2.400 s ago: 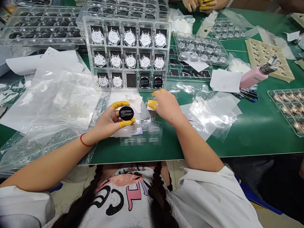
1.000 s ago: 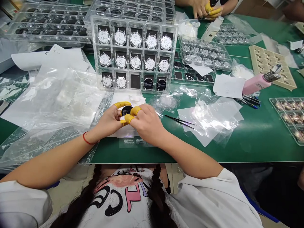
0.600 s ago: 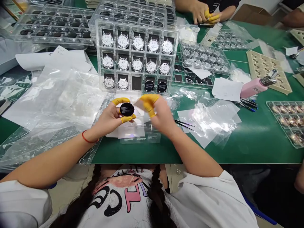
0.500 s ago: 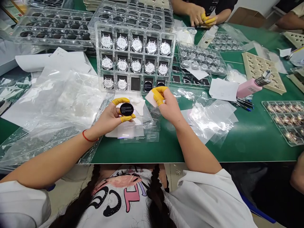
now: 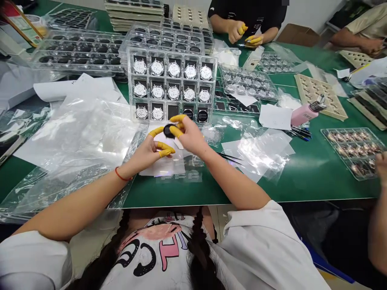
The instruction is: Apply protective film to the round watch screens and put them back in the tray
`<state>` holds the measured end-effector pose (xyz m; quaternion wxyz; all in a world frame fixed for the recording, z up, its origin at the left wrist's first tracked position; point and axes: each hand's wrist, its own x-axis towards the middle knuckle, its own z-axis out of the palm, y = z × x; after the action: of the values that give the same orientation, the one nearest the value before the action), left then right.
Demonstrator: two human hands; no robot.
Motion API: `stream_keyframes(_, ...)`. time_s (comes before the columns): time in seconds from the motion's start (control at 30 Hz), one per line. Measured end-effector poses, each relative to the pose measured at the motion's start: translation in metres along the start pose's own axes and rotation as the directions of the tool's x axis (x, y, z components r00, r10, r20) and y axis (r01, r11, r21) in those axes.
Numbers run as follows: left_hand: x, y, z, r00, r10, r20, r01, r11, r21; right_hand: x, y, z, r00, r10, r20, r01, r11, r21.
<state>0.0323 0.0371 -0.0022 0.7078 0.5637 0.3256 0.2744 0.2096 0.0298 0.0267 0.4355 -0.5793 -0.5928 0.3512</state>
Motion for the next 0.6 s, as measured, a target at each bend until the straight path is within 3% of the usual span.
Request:
stream_keyframes(0.1,0.002,0.000,-0.001,0.999,-0.036,-0.039,0.037,0.999,0.014,0.032,0.006,-0.007,0.990,0.010,-0.139,-0.015,0.999,-0.036)
stream_keyframes(0.2,0.002,-0.001,-0.002,0.997,-0.026,-0.073,0.026,1.000,0.006,0.053,0.017,-0.006,0.990,0.022,-0.137,-0.037,0.993,-0.112)
stream_keyframes(0.3,0.001,0.001,0.000,0.998,-0.038,-0.053,0.038,0.999,0.004,0.064,0.029,0.001,0.989,-0.048,-0.143,0.002,0.951,-0.308)
stream_keyframes(0.37,-0.001,0.004,0.003,0.997,-0.075,-0.036,0.075,0.997,0.021,0.070,0.034,0.005,0.986,-0.117,-0.122,0.041,0.866,-0.498)
stream_keyframes(0.5,-0.004,0.007,0.006,0.996,-0.081,-0.033,0.082,0.996,0.036,0.078,0.026,0.010,0.969,-0.245,-0.024,0.135,0.609,-0.781)
stream_keyframes(0.6,-0.002,0.003,0.006,1.000,-0.024,-0.006,0.024,1.000,0.016,0.085,0.012,0.020,0.942,-0.265,0.207,0.316,0.486,-0.815)
